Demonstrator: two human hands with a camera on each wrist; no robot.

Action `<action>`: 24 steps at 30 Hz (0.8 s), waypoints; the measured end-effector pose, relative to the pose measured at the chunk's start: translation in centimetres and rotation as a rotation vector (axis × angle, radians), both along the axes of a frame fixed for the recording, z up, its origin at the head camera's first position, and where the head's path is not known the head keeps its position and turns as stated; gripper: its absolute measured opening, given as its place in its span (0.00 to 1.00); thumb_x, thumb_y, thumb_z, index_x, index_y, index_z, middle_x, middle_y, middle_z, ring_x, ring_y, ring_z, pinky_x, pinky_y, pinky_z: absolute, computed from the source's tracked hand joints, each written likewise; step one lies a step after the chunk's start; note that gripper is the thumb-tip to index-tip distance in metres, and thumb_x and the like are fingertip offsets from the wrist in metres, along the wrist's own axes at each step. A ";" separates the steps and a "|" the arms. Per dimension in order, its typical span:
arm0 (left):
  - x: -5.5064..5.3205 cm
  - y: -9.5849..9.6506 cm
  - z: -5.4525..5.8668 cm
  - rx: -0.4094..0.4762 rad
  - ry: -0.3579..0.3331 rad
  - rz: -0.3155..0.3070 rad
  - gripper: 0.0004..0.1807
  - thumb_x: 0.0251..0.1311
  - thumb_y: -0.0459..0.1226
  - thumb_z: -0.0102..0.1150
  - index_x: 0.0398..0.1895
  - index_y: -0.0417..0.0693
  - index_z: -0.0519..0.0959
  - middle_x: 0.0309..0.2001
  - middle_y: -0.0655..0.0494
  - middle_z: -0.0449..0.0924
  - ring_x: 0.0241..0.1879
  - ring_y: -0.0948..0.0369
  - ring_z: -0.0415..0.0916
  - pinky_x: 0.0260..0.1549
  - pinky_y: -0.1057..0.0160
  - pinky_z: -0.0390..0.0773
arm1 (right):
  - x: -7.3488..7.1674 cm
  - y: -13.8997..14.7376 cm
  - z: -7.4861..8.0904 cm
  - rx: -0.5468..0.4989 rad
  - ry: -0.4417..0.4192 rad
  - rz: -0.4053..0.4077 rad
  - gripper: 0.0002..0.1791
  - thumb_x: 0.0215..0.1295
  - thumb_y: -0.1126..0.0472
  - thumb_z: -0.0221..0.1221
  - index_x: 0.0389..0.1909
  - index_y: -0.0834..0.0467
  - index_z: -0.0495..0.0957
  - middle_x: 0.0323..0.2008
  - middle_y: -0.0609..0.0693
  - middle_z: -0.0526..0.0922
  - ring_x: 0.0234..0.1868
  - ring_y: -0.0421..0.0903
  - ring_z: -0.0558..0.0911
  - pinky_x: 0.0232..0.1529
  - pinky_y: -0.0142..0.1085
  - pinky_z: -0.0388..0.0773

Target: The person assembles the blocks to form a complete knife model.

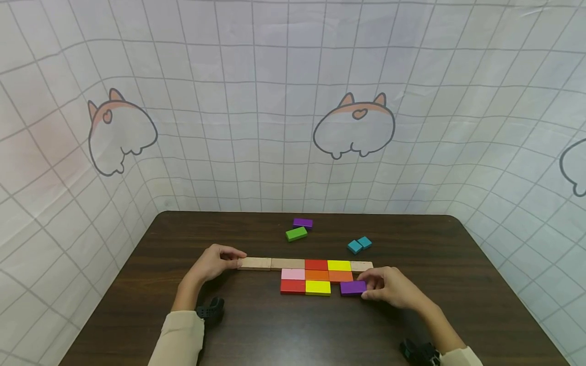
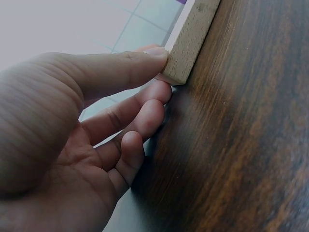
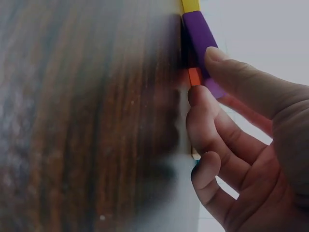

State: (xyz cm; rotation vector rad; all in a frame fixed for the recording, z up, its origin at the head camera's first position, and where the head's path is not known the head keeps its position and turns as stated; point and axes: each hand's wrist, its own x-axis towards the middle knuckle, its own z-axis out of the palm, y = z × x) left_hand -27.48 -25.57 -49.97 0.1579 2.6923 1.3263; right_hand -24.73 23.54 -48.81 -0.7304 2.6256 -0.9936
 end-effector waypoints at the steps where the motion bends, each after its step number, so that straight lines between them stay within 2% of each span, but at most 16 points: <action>1: 0.0 0.0 0.0 -0.001 0.000 -0.001 0.09 0.64 0.37 0.69 0.47 0.51 0.90 0.36 0.54 0.83 0.34 0.58 0.74 0.37 0.59 0.73 | 0.0 0.0 0.0 0.004 -0.004 0.000 0.17 0.62 0.54 0.72 0.49 0.55 0.84 0.28 0.42 0.81 0.25 0.35 0.74 0.30 0.30 0.73; 13: 0.0 0.0 0.0 -0.003 0.007 -0.012 0.10 0.64 0.37 0.69 0.47 0.51 0.90 0.37 0.54 0.84 0.35 0.58 0.74 0.37 0.59 0.74 | -0.3 -0.3 0.2 0.002 -0.036 0.015 0.15 0.62 0.55 0.72 0.45 0.56 0.82 0.28 0.43 0.82 0.27 0.35 0.76 0.32 0.30 0.75; 24: 0.0 0.0 0.1 -0.001 0.003 -0.017 0.10 0.64 0.36 0.69 0.47 0.50 0.89 0.37 0.54 0.84 0.35 0.58 0.74 0.37 0.59 0.74 | -0.5 -0.9 0.2 -0.049 -0.064 0.035 0.11 0.65 0.58 0.70 0.43 0.57 0.82 0.28 0.45 0.83 0.25 0.35 0.78 0.28 0.31 0.77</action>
